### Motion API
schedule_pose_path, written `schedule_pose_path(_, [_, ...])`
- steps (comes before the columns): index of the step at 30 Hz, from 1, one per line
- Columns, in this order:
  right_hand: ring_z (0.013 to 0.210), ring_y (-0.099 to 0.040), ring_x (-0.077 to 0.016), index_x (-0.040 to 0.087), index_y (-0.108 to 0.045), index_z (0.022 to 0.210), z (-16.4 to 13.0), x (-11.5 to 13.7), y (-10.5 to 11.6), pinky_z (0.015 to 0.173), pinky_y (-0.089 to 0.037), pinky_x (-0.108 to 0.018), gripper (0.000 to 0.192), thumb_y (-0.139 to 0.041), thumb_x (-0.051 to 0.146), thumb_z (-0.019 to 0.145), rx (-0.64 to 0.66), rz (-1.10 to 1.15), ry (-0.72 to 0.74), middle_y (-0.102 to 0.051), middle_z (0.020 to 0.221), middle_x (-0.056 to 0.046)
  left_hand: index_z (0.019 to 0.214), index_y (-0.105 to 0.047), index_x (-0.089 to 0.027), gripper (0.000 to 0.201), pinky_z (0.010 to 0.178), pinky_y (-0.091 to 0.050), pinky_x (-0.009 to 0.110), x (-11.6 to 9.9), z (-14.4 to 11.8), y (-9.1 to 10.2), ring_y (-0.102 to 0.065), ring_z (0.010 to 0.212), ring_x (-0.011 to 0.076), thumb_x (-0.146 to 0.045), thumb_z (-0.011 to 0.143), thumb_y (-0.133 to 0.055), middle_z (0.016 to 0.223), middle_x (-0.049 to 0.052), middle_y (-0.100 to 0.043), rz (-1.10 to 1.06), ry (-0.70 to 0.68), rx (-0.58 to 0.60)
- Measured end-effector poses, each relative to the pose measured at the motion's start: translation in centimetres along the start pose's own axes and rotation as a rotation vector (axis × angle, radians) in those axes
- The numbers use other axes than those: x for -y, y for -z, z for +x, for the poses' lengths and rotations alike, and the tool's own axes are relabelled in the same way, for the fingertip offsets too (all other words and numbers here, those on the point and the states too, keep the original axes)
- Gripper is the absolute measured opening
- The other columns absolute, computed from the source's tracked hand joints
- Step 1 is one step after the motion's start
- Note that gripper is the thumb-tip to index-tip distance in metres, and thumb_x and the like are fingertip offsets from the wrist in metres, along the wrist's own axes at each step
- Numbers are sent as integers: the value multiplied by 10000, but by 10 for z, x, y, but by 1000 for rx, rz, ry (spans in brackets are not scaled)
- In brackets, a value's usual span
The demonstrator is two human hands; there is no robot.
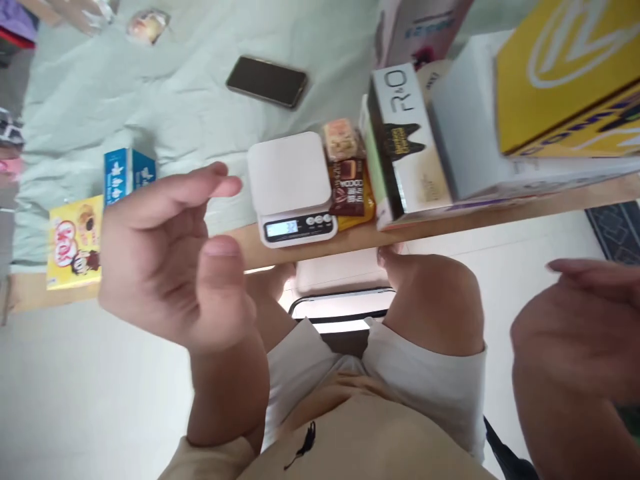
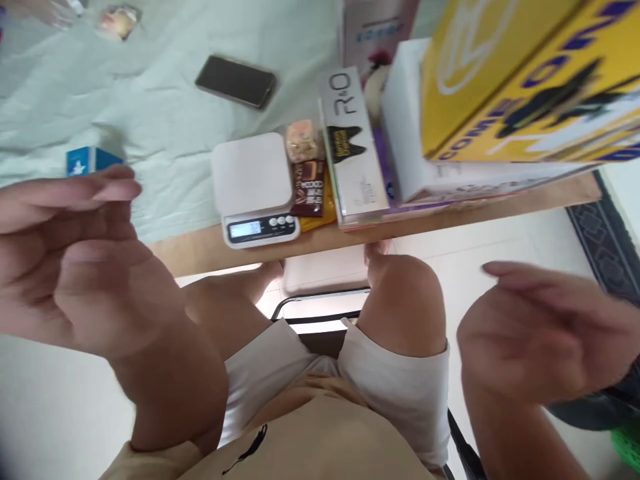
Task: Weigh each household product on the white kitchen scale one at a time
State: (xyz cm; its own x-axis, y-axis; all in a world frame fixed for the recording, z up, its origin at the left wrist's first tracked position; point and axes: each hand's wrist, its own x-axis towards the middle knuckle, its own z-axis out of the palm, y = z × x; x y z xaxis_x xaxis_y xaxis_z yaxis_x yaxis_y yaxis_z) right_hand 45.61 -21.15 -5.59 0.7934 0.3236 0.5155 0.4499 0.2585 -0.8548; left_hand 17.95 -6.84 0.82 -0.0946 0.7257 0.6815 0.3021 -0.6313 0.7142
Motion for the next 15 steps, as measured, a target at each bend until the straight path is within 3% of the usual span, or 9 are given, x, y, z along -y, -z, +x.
schedule_pose_path(2, [748, -691, -214, 436, -785, 1026, -36, 27, -21, 632, -587, -484, 188, -676, 472, 877, 373, 97, 7, -688, 827, -46, 1004, -735, -279, 216, 978, -644, 621, 12, 1, 35, -748, 961, 264, -383, 832, -655, 957, 11, -755, 90, 57, -108])
schedule_pose_path(3, [810, -711, -230, 398, -771, 1065, -53, 38, -34, 666, -614, -490, 211, -642, 428, 901, 500, 148, 30, -680, 828, -54, 977, -724, -272, 212, 985, -640, 629, 18, 2, 54, -747, 950, 263, -379, 811, -648, 930, 10, -748, 137, 69, -154])
schedule_pose_path(4, [931, -729, -237, 348, -740, 1130, -70, 48, -50, 749, -644, -484, 247, -603, 351, 924, 714, 177, 25, -696, 888, -64, 954, -716, -261, 205, 996, -632, 636, 24, 3, 76, -747, 942, 264, -365, 791, -648, 910, 12, -746, 176, 86, -191])
schedule_pose_path(7, [1121, -711, -193, 254, -627, 1207, -117, 69, -101, 896, -654, -380, 280, -544, 218, 942, 1100, 207, 14, -721, 1091, -75, 959, -710, -262, 213, 1057, -587, 662, 51, 3, 149, -743, 1017, 297, -305, 774, -612, 960, 32, -760, 317, 155, -238])
schedule_pose_path(11, [1172, -699, -185, 222, -572, 1245, -176, 86, -170, 948, -644, -359, 296, -559, 284, 956, 1337, 183, -45, -709, 1258, -101, 984, -705, -261, 229, 1101, -531, 674, 96, -4, 240, -713, 1070, 317, -332, 806, -579, 1036, 56, -756, 546, 185, -271])
schedule_pose_path(13, [1232, -684, -201, 219, -568, 1294, -203, 93, -203, 994, -641, -390, 353, -556, 324, 957, 1428, 176, -64, -690, 1335, -108, 1010, -699, -217, 269, 1120, -519, 668, 112, -12, 263, -704, 1092, 318, -364, 832, -563, 1061, 75, -752, 589, 160, -262])
schedule_pose_path(15, [1349, -632, -229, 213, -546, 1361, -228, 101, -236, 1086, -616, -444, 431, -548, 367, 958, 1502, 161, -114, -636, 1442, -118, 1093, -695, -203, 362, 1149, -526, 619, 119, -20, 266, -690, 1189, 318, -452, 880, -541, 1163, 88, -749, 601, 146, -166])
